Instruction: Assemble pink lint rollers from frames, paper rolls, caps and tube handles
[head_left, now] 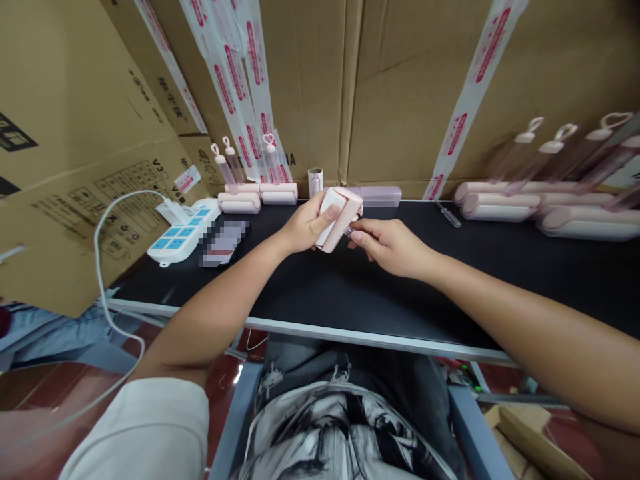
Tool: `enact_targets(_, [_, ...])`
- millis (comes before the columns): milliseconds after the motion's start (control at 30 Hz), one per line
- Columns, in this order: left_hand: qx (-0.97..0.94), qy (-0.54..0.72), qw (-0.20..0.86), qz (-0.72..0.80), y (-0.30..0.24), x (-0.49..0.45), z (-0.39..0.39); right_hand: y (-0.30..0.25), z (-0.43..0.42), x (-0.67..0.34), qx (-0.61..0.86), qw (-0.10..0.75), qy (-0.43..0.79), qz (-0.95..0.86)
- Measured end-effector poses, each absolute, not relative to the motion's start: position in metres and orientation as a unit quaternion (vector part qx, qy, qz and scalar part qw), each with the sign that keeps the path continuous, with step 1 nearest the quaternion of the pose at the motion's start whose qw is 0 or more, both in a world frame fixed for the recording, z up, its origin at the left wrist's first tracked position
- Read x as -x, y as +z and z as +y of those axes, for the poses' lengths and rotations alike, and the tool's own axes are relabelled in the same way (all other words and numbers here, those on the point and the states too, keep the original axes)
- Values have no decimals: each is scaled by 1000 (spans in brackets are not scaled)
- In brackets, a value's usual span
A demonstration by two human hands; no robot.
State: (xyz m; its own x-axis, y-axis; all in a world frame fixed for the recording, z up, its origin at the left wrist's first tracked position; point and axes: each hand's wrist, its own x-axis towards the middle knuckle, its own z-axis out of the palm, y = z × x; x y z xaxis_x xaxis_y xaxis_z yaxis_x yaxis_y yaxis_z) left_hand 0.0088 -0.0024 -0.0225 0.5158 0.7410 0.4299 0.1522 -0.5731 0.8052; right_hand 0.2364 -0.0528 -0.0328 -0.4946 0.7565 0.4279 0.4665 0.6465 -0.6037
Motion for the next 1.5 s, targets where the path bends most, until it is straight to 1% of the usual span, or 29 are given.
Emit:
enact_targets(133, [-809, 387, 353, 266, -23, -5, 4, -31, -55, -237, 348, 343, 209, -847])
enact_targets(333, [-799, 369, 388, 274, -23, -6, 2, -31, -54, -239, 336, 344, 235, -845])
enact_targets(633, [-812, 365, 369, 266, -35, -11, 5, -36, -51, -239, 353, 344, 257, -832])
enact_targets(733, [-807, 367, 376, 269, -36, -12, 6, -36, -51, -240, 363, 335, 287, -821])
enact_targets(833, [-800, 360, 378, 297, -33, -14, 2, -36, -51, -238, 388, 322, 342, -793])
enact_targets(967, [-776, 312, 374, 400, -25, -14, -4, -38, -46, -236, 429, 308, 409, -744])
enact_targets(1033, [-760, 300, 380, 434, -22, -12, -4, -41, -37, -241, 440, 321, 428, -721])
enact_targets(1100, [-742, 305, 403, 440, -19, -7, -2, -46, -21, -253, 448, 362, 397, -714])
enact_targets(1133, [-734, 310, 420, 434, -18, -5, 0, -49, -10, -262, 457, 390, 352, -718])
enact_targets(1167, [-727, 316, 440, 422, -17, -2, 2, -53, 2, -273, 473, 406, 280, -731])
enact_targets(1233, [-716, 340, 473, 384, -14, 3, 6, -61, 27, -295, 511, 408, 112, -749])
enact_targets(1267, [-712, 357, 485, 362, -12, 5, 7, -66, 40, -307, 518, 398, 61, -755])
enact_targets(1333, [-701, 394, 498, 325, -8, 8, 9, -76, 61, -326, 517, 361, 10, -776])
enact_targets(1400, [-687, 427, 503, 304, -5, 10, 9, -86, 76, -337, 530, 319, -3, -786])
enact_targets(1500, [-651, 468, 515, 303, -3, 10, 8, -94, 82, -339, 551, 251, 10, -796])
